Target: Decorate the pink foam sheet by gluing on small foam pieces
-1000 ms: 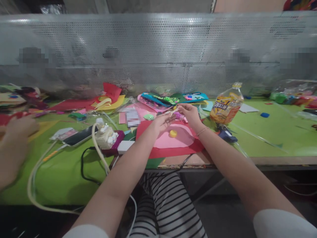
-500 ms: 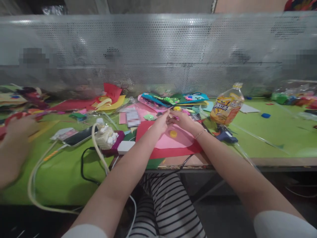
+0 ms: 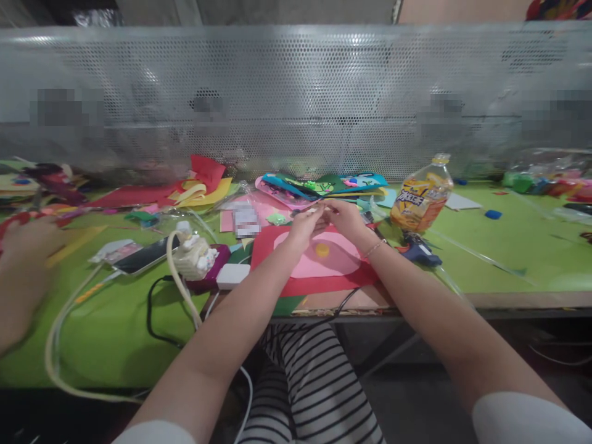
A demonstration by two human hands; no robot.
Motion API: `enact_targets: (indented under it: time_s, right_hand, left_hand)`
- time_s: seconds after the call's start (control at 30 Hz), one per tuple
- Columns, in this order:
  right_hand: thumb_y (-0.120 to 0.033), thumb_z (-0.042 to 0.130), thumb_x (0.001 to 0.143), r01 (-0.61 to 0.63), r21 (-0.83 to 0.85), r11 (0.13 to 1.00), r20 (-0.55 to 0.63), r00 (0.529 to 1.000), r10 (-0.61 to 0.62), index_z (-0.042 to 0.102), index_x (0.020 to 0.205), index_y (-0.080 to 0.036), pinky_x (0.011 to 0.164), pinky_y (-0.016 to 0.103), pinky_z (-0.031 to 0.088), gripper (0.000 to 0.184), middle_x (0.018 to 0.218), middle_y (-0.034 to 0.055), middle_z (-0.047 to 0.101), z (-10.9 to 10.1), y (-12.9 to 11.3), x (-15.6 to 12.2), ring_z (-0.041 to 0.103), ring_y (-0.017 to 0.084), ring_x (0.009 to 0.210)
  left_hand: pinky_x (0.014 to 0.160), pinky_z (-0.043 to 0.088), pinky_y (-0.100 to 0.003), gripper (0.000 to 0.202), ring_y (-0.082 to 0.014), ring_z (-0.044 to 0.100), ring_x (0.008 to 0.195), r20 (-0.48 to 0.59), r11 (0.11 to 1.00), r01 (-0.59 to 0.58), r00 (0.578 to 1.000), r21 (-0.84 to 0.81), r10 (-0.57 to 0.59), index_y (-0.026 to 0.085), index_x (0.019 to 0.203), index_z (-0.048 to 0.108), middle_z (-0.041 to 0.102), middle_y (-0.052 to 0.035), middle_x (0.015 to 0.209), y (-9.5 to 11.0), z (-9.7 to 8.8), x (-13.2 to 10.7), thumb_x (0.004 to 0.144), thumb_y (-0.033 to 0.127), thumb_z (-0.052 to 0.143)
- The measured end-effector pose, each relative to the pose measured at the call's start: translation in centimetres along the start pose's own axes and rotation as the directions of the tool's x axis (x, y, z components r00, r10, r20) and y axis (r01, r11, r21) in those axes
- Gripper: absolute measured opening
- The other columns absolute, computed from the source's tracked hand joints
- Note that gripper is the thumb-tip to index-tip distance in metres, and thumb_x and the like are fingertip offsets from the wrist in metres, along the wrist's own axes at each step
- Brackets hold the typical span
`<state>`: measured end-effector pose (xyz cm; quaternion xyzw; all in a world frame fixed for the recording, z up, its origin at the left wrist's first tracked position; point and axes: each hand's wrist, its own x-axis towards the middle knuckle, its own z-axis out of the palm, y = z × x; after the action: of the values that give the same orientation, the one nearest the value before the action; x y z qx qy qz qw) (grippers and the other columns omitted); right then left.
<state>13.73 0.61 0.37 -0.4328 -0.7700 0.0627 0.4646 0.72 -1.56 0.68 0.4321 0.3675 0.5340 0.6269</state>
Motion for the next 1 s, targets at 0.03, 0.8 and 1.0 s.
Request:
enact_targets:
  time_s: [0.03, 0.8, 1.0]
  right_hand:
    - [-0.013, 0.050, 0.077, -0.014, -0.003, 1.000, -0.010, 1.000, 0.014, 0.071, 0.102, -0.020, 0.071, 0.029, 0.049, 0.034, 0.091, 0.0040, 0.072, 0.0, 0.1, 0.0, 0.063, 0.018, 0.076]
    - [-0.009, 0.049, 0.080, 0.312, -0.029, 0.950, 0.037, 0.950, -0.311, 0.065, 0.112, -0.017, 0.081, 0.034, 0.050, 0.037, 0.102, 0.0105, 0.067, 0.7, 0.8, -0.2, 0.062, 0.021, 0.094]
    - [-0.007, 0.046, 0.079, 0.291, -0.043, 0.956, 0.132, 0.950, -0.283, 0.065, 0.104, -0.014, 0.079, 0.032, 0.046, 0.032, 0.096, 0.0112, 0.066, 0.8, 1.1, -0.2, 0.058, 0.021, 0.089]
  left_hand:
    - [0.073, 0.050, -0.026, 0.021, -0.0121, 0.063, 0.060, 0.016, 1.000, -0.004, 1.000, -0.001, 0.004, 0.012, 0.068, 0.063, 0.066, -0.0051, 0.060, 0.0, 0.0, 0.0, 0.076, 0.032, 0.065]
    - [0.067, 0.048, -0.024, 0.010, -0.0103, 0.060, 0.057, -0.074, 0.996, -0.092, 0.993, -0.006, 0.091, 0.014, 0.066, 0.060, 0.063, -0.0008, 0.059, -0.7, -0.5, 0.8, 0.073, 0.022, 0.063]
    - [0.067, 0.048, -0.026, 0.013, -0.0131, 0.061, 0.058, -0.089, 1.000, -0.004, 0.996, 0.021, 0.006, 0.014, 0.065, 0.060, 0.063, -0.0029, 0.058, -0.6, -0.6, 0.9, 0.072, 0.025, 0.062]
